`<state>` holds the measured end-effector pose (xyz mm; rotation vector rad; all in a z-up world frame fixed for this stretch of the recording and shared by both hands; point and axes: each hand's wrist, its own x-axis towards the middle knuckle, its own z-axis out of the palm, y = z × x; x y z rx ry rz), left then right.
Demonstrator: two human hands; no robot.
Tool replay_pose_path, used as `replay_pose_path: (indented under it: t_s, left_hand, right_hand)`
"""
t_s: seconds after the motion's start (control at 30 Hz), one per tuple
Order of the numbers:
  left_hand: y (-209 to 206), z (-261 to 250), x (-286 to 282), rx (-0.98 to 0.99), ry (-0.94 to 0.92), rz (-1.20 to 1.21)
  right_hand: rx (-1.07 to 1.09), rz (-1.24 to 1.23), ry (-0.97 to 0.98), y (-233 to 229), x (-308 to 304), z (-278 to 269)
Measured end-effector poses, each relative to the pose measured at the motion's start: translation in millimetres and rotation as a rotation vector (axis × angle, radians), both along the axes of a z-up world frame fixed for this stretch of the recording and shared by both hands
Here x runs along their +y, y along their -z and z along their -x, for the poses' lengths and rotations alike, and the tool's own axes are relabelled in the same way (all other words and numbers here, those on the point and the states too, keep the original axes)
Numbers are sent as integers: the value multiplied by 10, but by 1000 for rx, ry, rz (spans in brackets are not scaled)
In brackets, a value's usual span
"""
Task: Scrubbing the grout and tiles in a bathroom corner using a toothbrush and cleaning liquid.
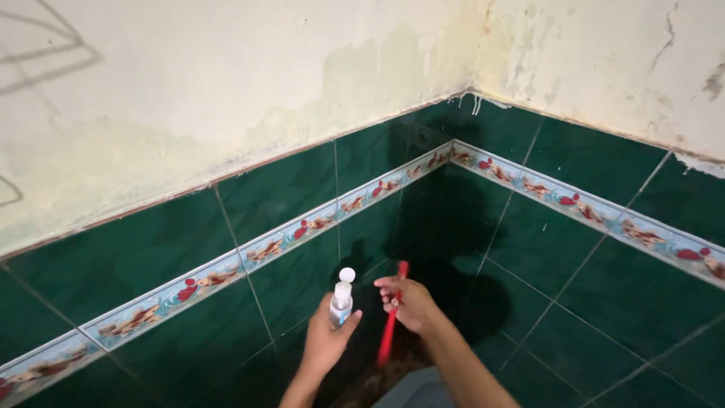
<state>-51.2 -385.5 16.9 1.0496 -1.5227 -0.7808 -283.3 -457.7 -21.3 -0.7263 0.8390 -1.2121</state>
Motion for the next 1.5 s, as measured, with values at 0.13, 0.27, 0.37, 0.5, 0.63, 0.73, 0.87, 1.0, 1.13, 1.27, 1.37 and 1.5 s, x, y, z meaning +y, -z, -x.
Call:
replay_pose_path:
  t_s: [0.13,0.27,0.37,0.5,0.63,0.73,0.87,1.0,1.13,1.27,1.37,1.5]
  left_hand:
    - [171,42,-74,131,38,-88]
    - [257,58,-115,265,135,-66]
    - [60,-14,-35,178,47,-51]
    - [-60,-137,51,-42,-179,-46]
    - [-122,-464,78,-116,-312,-27]
    - [-232,-856,94,-336,-387,6]
    - [-518,-1227,243,-742,-361,110]
    - [-652,-1400,337,-901,-353,226]
    - [-694,-1540,364,-983,-352,250]
    - [-801,-1603,383,-1117,-341,291]
    - [-842,-1647,358,-1192,-335,351]
    - [-867,-1686,327,-1266,-332,420]
  right_hand:
    - [-389,-7,-8,-27,-39,-284]
    - [-317,28,-16,-360,158,-755]
    - [-155,84,-34,-347,312,-1006]
    - [215,193,70,121,258,-1143]
    - [283,146,135,260,200,-1074]
    - [494,-106,-219,142,355,-965]
    - [485,-84,-394,-10,467,-990]
    - [516,1,-559,-290,597,-1151]
    - [568,44,-615,-320,618,-1262]
    - [656,1,-623,-407,675,-1359]
    - [690,31,-616,-399,703,-1400]
    - [749,61,-609,-432,736,-1437]
